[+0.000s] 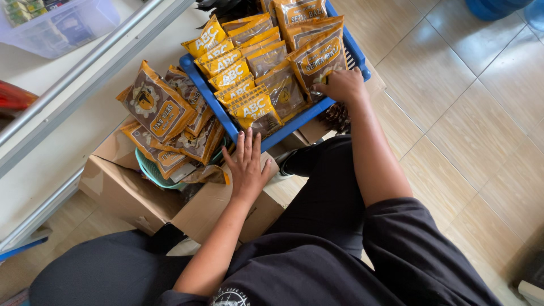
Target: The person sits on the floor and transfers yellow snack packets from a cardboard box into a blue plastic basket, arranging them in neat rows. The person also moves a small green basket and a cloth aside to access the box.
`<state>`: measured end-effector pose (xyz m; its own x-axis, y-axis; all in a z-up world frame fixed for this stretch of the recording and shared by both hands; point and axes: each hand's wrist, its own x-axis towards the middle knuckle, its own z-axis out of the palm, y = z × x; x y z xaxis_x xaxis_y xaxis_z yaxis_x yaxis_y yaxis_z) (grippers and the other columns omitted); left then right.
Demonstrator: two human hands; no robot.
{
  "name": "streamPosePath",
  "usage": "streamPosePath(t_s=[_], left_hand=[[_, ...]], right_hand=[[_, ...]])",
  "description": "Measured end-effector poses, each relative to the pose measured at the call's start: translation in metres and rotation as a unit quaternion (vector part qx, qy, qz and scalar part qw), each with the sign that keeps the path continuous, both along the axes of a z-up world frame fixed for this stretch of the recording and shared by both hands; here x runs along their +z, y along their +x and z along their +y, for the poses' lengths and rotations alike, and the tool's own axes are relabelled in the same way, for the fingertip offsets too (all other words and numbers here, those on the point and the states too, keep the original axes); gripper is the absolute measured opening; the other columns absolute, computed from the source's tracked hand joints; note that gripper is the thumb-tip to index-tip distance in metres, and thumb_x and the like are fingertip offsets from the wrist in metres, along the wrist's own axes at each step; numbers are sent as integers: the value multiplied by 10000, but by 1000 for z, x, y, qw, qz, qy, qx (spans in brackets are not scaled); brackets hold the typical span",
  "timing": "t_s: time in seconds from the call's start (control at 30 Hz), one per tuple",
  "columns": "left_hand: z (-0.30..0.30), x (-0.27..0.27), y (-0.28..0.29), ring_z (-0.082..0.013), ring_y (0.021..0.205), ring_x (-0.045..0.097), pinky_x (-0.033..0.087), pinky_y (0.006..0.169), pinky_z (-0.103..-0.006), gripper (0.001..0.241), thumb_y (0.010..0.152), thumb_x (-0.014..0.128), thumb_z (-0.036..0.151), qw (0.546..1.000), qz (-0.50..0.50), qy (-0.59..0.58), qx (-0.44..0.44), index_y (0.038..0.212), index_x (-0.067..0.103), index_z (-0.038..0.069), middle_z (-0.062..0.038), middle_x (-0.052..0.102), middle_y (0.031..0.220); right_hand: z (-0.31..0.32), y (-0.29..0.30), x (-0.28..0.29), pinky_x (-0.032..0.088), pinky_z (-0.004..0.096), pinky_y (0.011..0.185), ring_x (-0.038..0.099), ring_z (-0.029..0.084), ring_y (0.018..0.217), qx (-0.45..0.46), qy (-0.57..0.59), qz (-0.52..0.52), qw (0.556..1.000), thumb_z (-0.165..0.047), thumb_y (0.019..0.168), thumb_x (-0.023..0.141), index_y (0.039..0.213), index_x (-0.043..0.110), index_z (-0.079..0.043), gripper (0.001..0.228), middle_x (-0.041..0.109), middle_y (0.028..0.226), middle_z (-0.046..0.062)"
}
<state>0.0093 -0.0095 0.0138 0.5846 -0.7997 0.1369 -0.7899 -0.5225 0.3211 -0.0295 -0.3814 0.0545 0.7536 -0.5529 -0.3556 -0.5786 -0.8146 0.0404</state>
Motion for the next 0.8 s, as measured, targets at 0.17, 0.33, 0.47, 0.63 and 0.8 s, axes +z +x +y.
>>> streamPosePath(t_s=[0.17, 0.33, 0.47, 0.63, 0.8], left_hand=[[-3, -1, 2, -258, 1582, 68, 79, 1171, -763, 800, 958, 626, 434, 1000, 1, 3, 0, 1609, 289, 112, -85, 121, 1713], [-2, -2, -2, -257, 1584, 72, 83, 1166, -763, 813, 954, 640, 423, 1000, -6, 10, 11, 1614, 280, 116, -89, 126, 1716], [-2, -3, 1, -247, 1582, 84, 91, 1170, -757, 826, 935, 658, 410, 1000, -8, 16, 12, 1610, 276, 122, -87, 136, 1711], [-1, -7, -2, -243, 1582, 94, 97, 1179, -747, 822, 926, 664, 397, 1000, -15, 2, 15, 1605, 283, 132, -90, 145, 1709], [-1, -7, -2, -247, 1585, 99, 114, 1178, -749, 823, 942, 658, 396, 999, -32, 25, 12, 1612, 264, 125, -98, 151, 1709]], right_hand=[[4, 8, -14, 439, 510, 982, 700, 309, 795, 3, -38, -13, 999, -651, 1051, 455, 803, 771, -54, 720, 725, 794, 133], [20, 8, 1, 482, 497, 793, 696, 342, 801, -56, -32, -69, 995, -625, 1081, 459, 820, 747, -52, 693, 718, 818, 151], [51, 9, 28, 492, 500, 764, 687, 346, 870, -54, -49, -173, 982, -542, 911, 708, 933, 702, -43, 499, 700, 907, 160], [91, 29, 37, 553, 466, 758, 680, 383, 1008, 8, -99, -350, 932, -333, 703, 902, 1130, 567, -43, 615, 627, 1103, 163], [85, 53, 21, 567, 455, 685, 679, 347, 934, -73, -57, -246, 965, -353, 805, 857, 1207, 523, 21, 642, 583, 1201, 206]])
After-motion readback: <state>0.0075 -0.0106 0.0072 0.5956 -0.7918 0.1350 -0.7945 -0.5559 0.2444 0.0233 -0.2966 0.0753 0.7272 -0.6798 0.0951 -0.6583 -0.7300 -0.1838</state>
